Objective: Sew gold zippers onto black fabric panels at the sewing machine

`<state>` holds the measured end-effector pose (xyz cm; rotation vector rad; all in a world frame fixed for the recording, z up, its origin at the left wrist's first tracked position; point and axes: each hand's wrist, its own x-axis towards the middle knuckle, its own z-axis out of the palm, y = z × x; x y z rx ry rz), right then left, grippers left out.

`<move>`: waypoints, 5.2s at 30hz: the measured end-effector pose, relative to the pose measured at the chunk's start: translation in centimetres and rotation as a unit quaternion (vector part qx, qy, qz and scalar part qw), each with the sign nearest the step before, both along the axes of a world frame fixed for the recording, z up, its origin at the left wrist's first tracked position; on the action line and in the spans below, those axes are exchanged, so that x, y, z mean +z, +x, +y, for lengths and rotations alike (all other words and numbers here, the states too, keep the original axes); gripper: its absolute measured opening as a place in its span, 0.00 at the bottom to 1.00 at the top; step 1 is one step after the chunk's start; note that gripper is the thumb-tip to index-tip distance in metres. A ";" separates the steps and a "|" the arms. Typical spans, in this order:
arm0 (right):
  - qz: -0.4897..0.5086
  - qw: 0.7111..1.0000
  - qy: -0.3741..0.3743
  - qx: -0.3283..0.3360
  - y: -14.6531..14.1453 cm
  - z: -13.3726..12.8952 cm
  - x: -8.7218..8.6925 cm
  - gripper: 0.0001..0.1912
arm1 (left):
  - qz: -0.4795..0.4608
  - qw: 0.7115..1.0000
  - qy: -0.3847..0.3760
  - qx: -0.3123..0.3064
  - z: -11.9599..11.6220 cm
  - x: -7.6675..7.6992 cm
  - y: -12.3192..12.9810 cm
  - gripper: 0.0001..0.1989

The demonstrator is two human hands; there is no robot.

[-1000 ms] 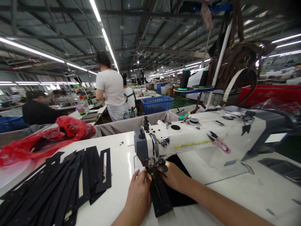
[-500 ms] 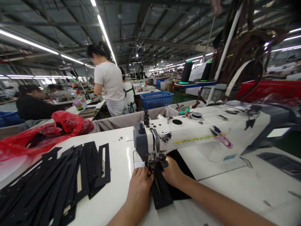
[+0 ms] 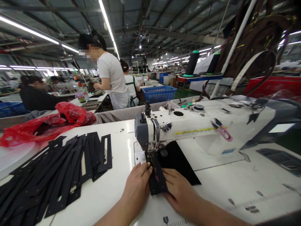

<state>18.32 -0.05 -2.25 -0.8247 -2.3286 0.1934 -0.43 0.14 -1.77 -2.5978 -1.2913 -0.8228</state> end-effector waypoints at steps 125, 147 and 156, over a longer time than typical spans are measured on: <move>-0.062 0.988 0.130 -0.059 -1.6 5.7 -0.7 0.13 | 0.024 0.997 0.041 -0.064 5.2 -1.1 -1.5 0.08; -0.093 0.984 0.104 -0.110 -0.3 7.0 -0.8 0.05 | -0.016 0.997 0.077 -0.020 5.7 -0.9 -1.5 0.08; -0.100 0.978 0.056 -0.173 3.7 -0.2 -0.9 0.09 | -0.048 0.986 -0.082 -0.137 -0.1 0.8 3.0 0.26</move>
